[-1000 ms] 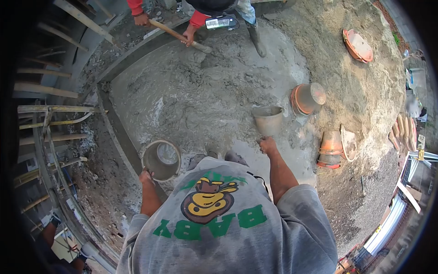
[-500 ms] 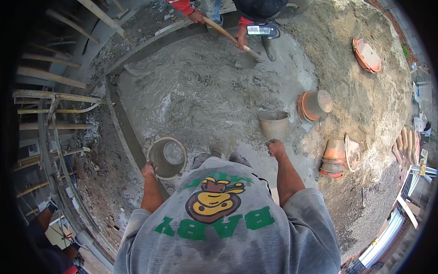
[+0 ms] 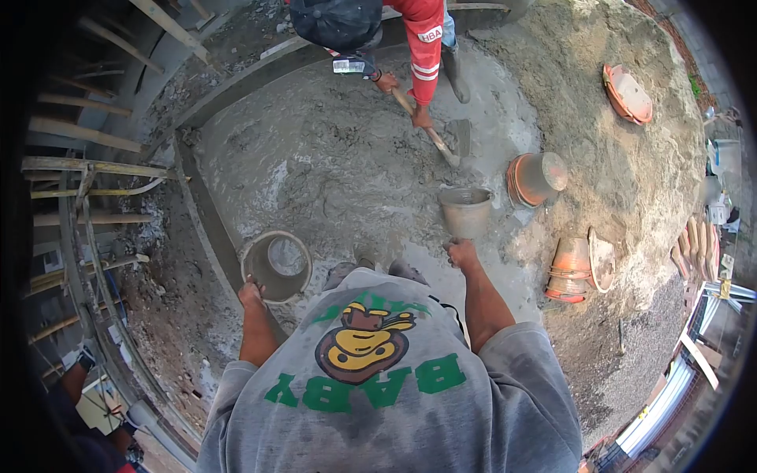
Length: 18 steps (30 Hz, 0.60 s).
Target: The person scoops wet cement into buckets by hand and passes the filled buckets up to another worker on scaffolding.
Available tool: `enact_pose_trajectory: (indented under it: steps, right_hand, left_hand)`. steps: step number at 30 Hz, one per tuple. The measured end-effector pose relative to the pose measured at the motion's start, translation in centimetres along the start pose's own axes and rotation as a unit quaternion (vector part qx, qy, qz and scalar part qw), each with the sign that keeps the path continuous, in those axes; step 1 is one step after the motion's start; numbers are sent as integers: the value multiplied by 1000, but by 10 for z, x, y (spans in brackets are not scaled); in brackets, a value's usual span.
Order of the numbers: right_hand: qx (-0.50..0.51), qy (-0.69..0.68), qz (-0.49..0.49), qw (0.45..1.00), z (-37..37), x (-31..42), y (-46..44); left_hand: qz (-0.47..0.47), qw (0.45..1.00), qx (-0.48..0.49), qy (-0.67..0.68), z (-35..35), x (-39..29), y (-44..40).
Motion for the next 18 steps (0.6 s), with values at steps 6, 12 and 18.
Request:
enact_pose_trajectory:
  steps: [6, 12, 18]
  right_hand:
    - [-7, 13, 6, 1000, 5, -1, 10]
    - [3, 44, 28, 999, 24, 1, 12]
    - [17, 88, 22, 996, 44, -24, -4]
  left_hand:
    - [-4, 998, -47, 30, 26, 27, 3]
    - [14, 993, -110, 50, 77, 71, 42]
    - [63, 983, -160, 69, 119, 112, 104]
Point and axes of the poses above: each hand's wrist, its own y-axis away from the middle knuckle, its own z-axis out of the back of the hand, x = y × z, the point moved 2 cm from there along -y, towards the middle knuckle, and after that the axes turned 15 degrees about -z, right-handed, at the moved point
